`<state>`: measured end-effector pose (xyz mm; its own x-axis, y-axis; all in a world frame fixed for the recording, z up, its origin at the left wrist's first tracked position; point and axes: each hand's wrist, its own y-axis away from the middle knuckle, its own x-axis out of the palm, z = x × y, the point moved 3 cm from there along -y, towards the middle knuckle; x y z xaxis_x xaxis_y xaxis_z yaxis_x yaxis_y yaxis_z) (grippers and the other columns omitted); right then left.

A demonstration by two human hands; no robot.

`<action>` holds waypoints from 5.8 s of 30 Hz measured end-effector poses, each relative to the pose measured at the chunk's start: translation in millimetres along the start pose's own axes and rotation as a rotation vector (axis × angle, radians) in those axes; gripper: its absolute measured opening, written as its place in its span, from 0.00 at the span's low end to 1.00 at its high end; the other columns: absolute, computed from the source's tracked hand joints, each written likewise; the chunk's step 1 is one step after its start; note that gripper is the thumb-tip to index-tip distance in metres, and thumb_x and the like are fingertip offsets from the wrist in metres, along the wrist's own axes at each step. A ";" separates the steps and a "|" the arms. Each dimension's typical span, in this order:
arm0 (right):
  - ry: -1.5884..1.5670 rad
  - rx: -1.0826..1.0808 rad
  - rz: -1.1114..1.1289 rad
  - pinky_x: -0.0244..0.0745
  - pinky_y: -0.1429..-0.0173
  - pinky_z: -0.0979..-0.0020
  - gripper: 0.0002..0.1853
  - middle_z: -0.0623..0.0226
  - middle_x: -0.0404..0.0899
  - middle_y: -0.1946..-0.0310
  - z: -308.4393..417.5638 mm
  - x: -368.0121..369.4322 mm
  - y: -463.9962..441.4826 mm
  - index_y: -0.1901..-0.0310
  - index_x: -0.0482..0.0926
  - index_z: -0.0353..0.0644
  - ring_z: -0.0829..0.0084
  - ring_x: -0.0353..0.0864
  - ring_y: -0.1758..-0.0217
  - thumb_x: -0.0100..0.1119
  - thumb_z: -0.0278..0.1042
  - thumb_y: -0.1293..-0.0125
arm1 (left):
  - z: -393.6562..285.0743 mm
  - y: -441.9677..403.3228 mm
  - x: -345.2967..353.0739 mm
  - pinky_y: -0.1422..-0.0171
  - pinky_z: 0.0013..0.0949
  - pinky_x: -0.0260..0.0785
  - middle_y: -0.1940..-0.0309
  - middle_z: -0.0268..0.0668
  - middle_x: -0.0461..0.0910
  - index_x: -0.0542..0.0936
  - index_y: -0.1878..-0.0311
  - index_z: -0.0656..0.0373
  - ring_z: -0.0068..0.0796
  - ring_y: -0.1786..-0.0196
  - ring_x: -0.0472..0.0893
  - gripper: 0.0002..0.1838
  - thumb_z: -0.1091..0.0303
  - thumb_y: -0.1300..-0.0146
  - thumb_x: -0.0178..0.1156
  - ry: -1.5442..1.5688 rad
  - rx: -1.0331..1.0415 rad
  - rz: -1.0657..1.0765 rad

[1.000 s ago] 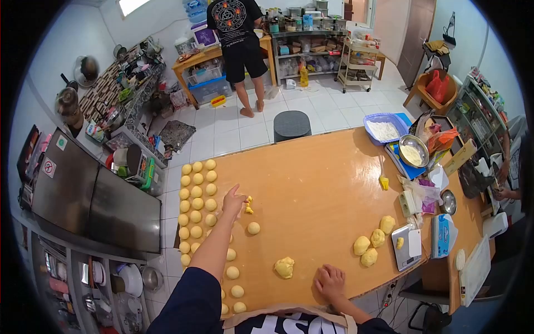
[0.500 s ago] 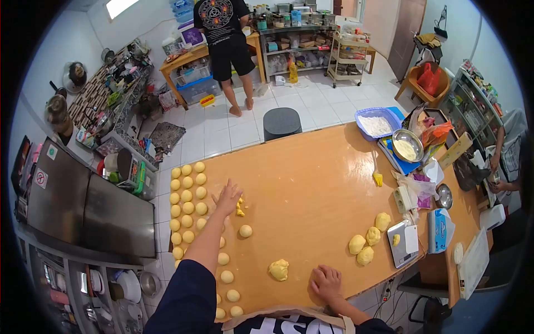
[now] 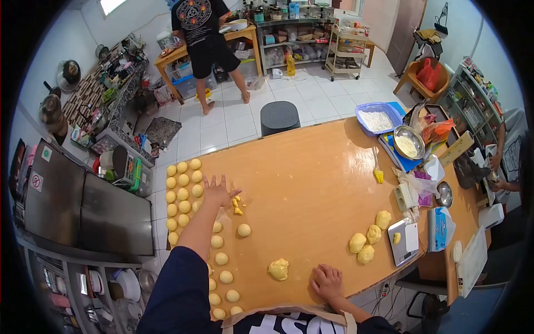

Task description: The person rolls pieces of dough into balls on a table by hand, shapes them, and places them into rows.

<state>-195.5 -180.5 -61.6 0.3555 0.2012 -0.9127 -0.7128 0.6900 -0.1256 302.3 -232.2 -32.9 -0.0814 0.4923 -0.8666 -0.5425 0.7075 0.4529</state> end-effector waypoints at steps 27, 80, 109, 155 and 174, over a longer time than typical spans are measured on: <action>-1.177 -0.059 -0.402 0.36 0.18 0.56 0.45 0.55 0.45 0.21 161.3 -129.6 -127.2 0.23 0.47 0.38 0.60 0.41 0.17 0.44 0.64 0.27 | -139.8 326.9 -3.6 0.23 0.60 0.11 0.17 0.39 0.26 0.23 0.22 0.52 0.44 0.17 0.23 0.46 0.39 0.24 0.36 1.441 0.702 -0.293; -0.373 -0.104 -0.060 0.51 0.22 0.51 0.27 0.53 0.65 0.28 81.3 -16.9 -199.6 0.32 0.72 0.48 0.50 0.61 0.25 0.48 0.54 0.25 | -126.3 310.3 154.6 0.17 0.55 0.20 0.18 0.49 0.39 0.41 0.21 0.67 0.45 0.17 0.37 0.66 0.16 0.44 0.40 0.055 0.243 0.077; -0.197 -0.244 0.164 0.67 0.32 0.56 0.29 0.55 0.78 0.42 48.6 43.9 -108.4 0.42 0.79 0.42 0.55 0.74 0.38 0.73 0.44 0.44 | -141.2 346.5 187.5 0.20 0.58 0.15 0.18 0.47 0.31 0.40 0.19 0.60 0.50 0.17 0.28 0.65 0.19 0.46 0.49 0.056 0.221 0.293; -0.229 -0.681 0.215 0.67 0.34 0.54 0.17 0.60 0.80 0.46 128.8 32.6 -80.7 0.48 0.81 0.43 0.55 0.76 0.40 0.58 0.44 0.32 | -129.9 336.8 157.8 0.22 0.67 0.23 0.23 0.42 0.53 0.59 0.24 0.50 0.57 0.19 0.38 0.57 0.26 0.52 0.63 0.222 0.367 -0.126; -0.335 -0.287 -0.072 0.58 0.25 0.52 0.20 0.50 0.71 0.36 8.0 47.4 -64.2 0.39 0.74 0.41 0.48 0.67 0.31 0.50 0.40 0.27 | -67.6 184.8 95.4 0.22 0.49 0.56 0.22 0.44 0.54 0.69 0.29 0.43 0.51 0.24 0.59 0.33 0.56 0.37 0.65 0.425 0.349 -0.382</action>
<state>-128.1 -209.7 -93.7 0.5533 0.4064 -0.7271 -0.8009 0.4996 -0.3302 137.8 -88.8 -46.0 -0.2981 -0.0177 -0.9544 -0.3023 0.9501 0.0768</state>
